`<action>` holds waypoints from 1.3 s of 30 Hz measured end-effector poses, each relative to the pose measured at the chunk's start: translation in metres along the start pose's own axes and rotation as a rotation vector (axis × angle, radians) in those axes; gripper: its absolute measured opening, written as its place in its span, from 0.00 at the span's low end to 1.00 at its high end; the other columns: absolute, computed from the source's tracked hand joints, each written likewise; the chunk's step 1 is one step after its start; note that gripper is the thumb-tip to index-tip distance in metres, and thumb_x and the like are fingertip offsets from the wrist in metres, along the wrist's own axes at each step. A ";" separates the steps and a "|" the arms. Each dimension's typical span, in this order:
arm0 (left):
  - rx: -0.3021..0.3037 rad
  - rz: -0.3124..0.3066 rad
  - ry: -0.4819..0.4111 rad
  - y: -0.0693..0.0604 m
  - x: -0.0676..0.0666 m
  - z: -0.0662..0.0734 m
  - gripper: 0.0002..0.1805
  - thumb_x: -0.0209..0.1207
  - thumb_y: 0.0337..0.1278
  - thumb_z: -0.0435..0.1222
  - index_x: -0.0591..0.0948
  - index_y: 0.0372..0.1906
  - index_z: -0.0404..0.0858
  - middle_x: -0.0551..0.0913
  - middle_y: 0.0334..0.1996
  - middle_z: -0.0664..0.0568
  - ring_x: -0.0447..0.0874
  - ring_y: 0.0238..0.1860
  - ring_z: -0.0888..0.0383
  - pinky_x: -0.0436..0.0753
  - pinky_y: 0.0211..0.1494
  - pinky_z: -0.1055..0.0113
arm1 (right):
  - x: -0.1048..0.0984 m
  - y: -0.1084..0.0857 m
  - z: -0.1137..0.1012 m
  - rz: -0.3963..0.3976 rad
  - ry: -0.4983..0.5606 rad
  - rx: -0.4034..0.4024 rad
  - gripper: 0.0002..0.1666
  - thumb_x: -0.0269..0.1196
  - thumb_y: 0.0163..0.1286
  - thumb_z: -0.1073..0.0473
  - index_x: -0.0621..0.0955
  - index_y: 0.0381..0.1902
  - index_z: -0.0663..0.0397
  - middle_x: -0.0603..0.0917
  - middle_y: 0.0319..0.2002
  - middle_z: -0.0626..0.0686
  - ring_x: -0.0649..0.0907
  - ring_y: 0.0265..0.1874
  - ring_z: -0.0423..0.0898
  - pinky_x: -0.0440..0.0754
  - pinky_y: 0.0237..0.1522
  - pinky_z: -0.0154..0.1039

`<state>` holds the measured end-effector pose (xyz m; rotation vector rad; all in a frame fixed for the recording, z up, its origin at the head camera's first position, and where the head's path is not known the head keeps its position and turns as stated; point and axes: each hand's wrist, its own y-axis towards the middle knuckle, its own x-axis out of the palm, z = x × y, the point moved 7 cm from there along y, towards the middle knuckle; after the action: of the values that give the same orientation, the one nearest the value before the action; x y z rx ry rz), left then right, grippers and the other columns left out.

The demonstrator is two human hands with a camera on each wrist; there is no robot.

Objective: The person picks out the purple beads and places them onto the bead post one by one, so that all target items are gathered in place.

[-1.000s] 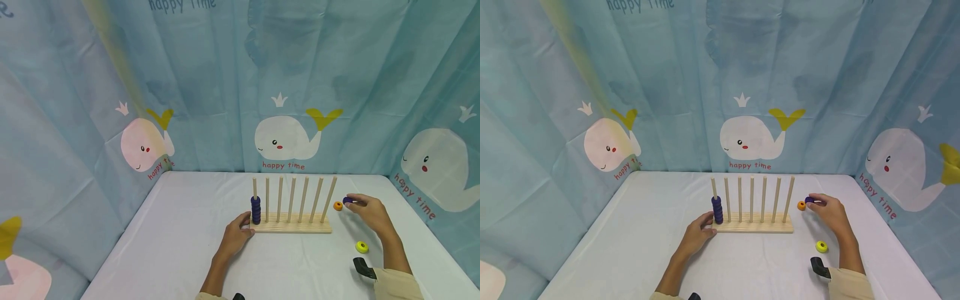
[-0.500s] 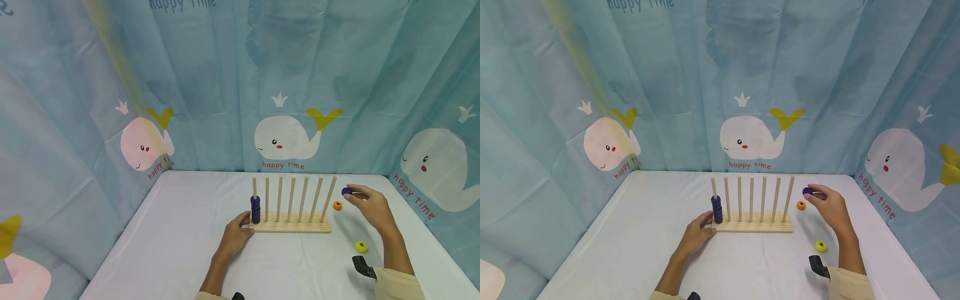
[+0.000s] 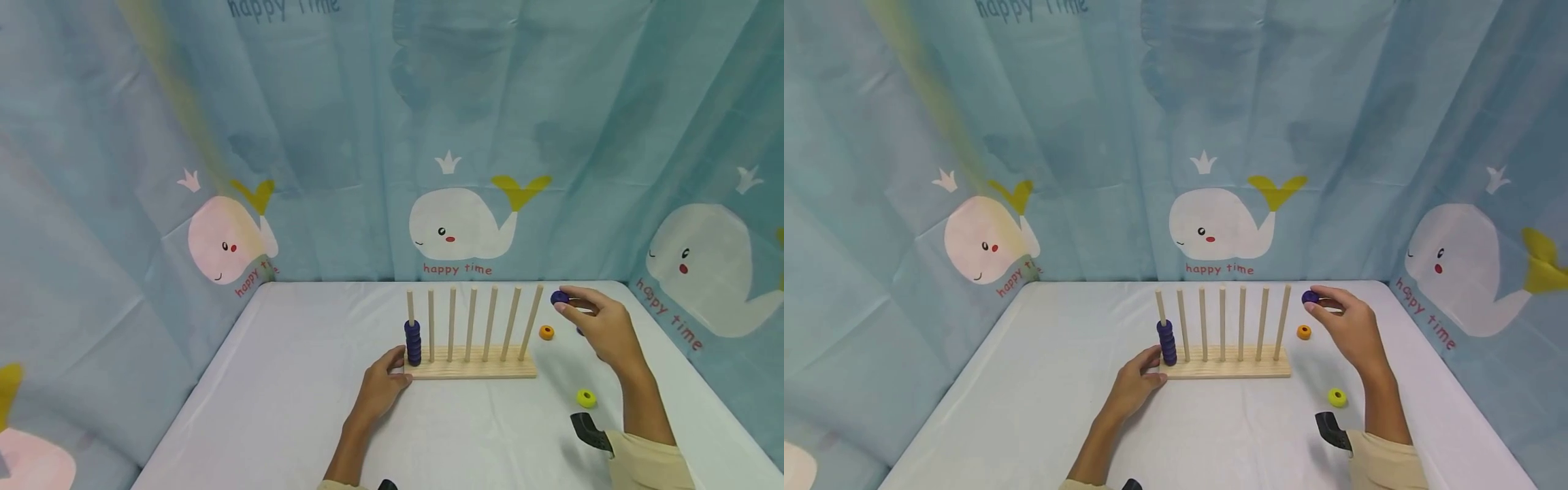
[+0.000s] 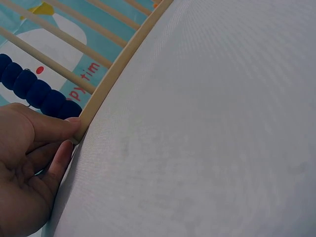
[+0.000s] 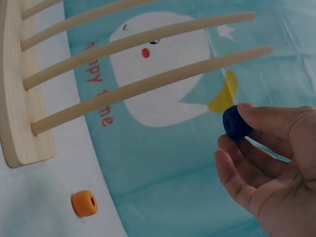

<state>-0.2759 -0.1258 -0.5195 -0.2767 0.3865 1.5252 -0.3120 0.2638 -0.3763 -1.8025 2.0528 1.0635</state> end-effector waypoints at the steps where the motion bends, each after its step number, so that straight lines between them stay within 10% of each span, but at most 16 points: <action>1: 0.005 0.002 0.002 0.000 0.000 0.000 0.33 0.63 0.58 0.33 0.69 0.69 0.44 0.79 0.58 0.50 0.79 0.54 0.55 0.73 0.60 0.52 | -0.001 0.000 -0.003 0.008 -0.001 -0.004 0.30 0.62 0.69 0.45 0.75 0.65 0.52 0.81 0.52 0.59 0.82 0.49 0.60 0.83 0.40 0.36; 13: -0.005 0.008 -0.016 -0.003 -0.002 -0.001 0.33 0.63 0.58 0.34 0.70 0.69 0.46 0.79 0.57 0.52 0.77 0.57 0.55 0.71 0.62 0.51 | -0.007 -0.001 -0.029 0.058 0.038 -0.068 0.27 0.64 0.68 0.49 0.78 0.63 0.51 0.80 0.51 0.56 0.83 0.47 0.52 0.75 0.39 0.20; 22: -0.002 0.000 -0.013 -0.003 -0.002 0.002 0.32 0.62 0.59 0.34 0.70 0.69 0.46 0.79 0.57 0.52 0.77 0.57 0.55 0.71 0.62 0.51 | -0.011 0.007 -0.049 0.089 0.086 -0.097 0.26 0.64 0.68 0.49 0.78 0.62 0.48 0.81 0.50 0.52 0.79 0.43 0.25 0.74 0.44 0.19; 39: 0.012 0.003 -0.014 -0.001 -0.001 0.001 0.32 0.63 0.57 0.33 0.70 0.69 0.45 0.79 0.57 0.49 0.78 0.56 0.53 0.73 0.61 0.50 | -0.004 0.010 -0.093 0.062 0.163 -0.258 0.23 0.67 0.66 0.58 0.81 0.59 0.48 0.81 0.48 0.49 0.84 0.41 0.38 0.77 0.44 0.23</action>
<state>-0.2747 -0.1264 -0.5180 -0.2556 0.3852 1.5261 -0.2927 0.2083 -0.3033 -2.0200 2.1610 1.2903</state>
